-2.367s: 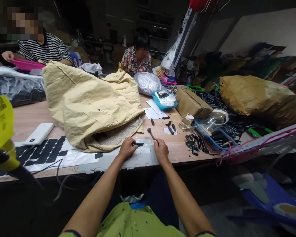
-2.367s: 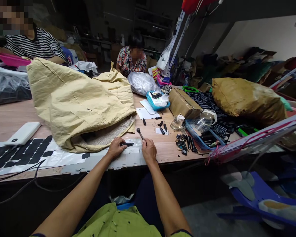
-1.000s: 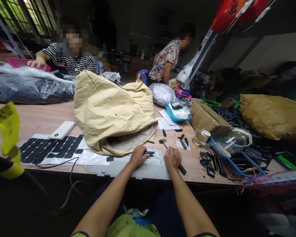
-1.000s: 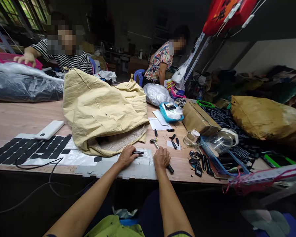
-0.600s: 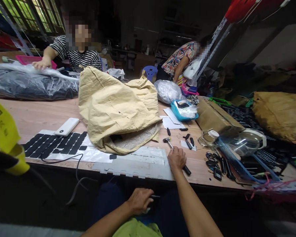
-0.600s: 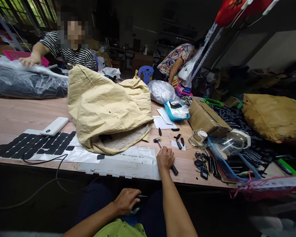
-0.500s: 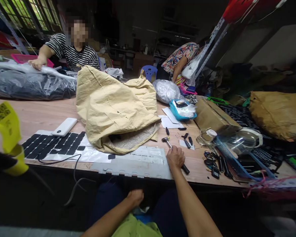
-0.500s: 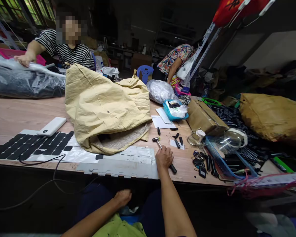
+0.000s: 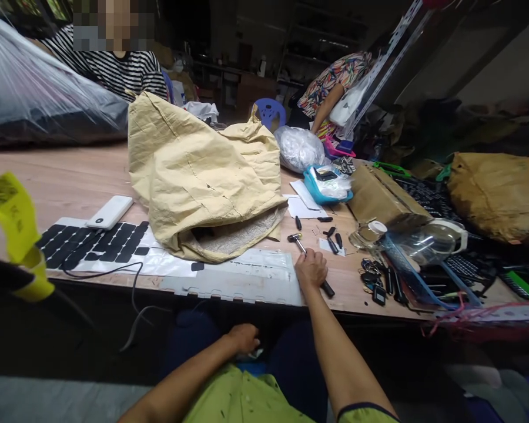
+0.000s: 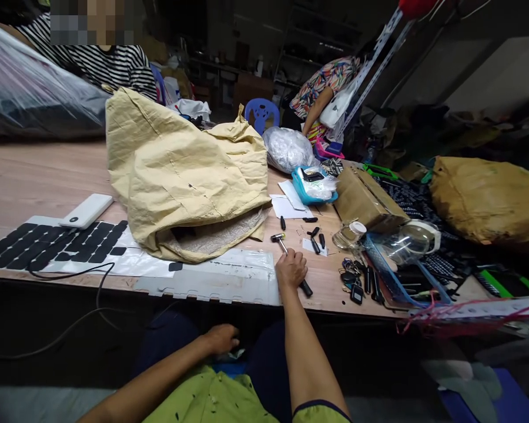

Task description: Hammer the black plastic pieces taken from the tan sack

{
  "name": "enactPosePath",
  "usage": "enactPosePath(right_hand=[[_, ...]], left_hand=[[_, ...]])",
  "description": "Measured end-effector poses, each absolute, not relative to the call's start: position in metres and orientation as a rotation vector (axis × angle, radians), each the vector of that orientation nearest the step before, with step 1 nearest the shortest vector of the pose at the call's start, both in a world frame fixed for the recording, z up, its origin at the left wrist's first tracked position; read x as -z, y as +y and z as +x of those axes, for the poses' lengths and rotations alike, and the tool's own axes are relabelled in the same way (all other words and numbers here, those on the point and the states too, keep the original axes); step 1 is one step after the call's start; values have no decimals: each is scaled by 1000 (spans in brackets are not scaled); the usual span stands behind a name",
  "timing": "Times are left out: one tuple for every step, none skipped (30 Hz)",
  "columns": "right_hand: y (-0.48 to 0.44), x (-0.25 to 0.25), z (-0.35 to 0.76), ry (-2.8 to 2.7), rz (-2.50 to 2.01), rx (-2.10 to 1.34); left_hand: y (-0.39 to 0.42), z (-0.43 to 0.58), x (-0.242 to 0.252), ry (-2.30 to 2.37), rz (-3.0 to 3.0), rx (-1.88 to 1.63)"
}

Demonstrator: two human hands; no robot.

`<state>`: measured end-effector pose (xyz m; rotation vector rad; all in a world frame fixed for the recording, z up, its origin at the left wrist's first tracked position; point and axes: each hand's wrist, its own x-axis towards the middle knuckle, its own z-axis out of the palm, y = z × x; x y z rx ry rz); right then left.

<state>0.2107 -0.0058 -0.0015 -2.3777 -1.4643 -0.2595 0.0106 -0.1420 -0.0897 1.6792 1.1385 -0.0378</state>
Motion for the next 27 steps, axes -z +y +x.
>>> enactPosePath(right_hand=[[-6,2,211,-1463,-2377,262],[-6,2,211,-1462,-2378,264],[-5,2,210,-1462,-2380,265],[-5,2,210,-1464,-2382,265],[-5,1,210,-1467,-2385,264],[-5,1,209,-1468,-2389,263],[-5,1,209,-1469,-2391,262],[-5,1,208,-1472,-2391,264],[-5,1,208,-1476,-2388,267],[-5,1,208,-1481,-2382,271],[-5,1,208,-1485,-2377,276],[-5,2,207,-1489,-2374,281],[-5,3,207,-1490,-2373,284],[-4,3,207,-1488,-2374,287],[-4,4,206,-1485,-2378,288],[-3,4,206,-1482,-2380,290],[-3,4,205,-1482,-2380,290],[-3,4,205,-1483,-2379,289],[-3,4,205,-1484,-2378,285],[-3,4,204,-1485,-2380,279],[-3,3,204,-1485,-2382,270],[-3,2,203,-1485,-2386,259],[-3,2,203,-1483,-2389,248],[-3,1,202,-1482,-2390,240],[-3,1,202,-1482,-2390,235],[-3,1,202,-1482,-2387,233],[-3,1,202,-1483,-2382,234]], left_hand=[[-140,11,78,1086,1701,41],[-135,11,63,1014,1703,44],[-126,9,46,926,1705,18],[-114,6,28,852,1678,-40],[-99,2,10,859,1650,-139],[-81,-4,-8,946,1666,-264],[-62,-11,-24,1131,1714,-416],[-42,-19,-37,1375,1743,-539],[-23,-28,-48,1649,1744,-619],[-5,-35,-56,1904,1732,-652],[10,-42,-61,2124,1673,-615],[22,-48,-63,2280,1608,-550],[32,-52,-63,2373,1551,-479],[38,-55,-61,2412,1512,-419],[42,-56,-58,2415,1498,-382],[44,-56,-55,2405,1507,-371],[45,-56,-52,2397,1527,-374],[44,-55,-49,2392,1550,-377],[43,-54,-47,2389,1576,-383],[41,-54,-45,2385,1604,-390],[39,-54,-44,2380,1631,-400],[37,-54,-43,2375,1658,-411],[35,-55,-43,2368,1682,-422],[32,-56,-43,2362,1703,-432],[30,-57,-42,2356,1721,-441],[28,-58,-42,2356,1732,-452],[25,-59,-41,2367,1730,-470]])
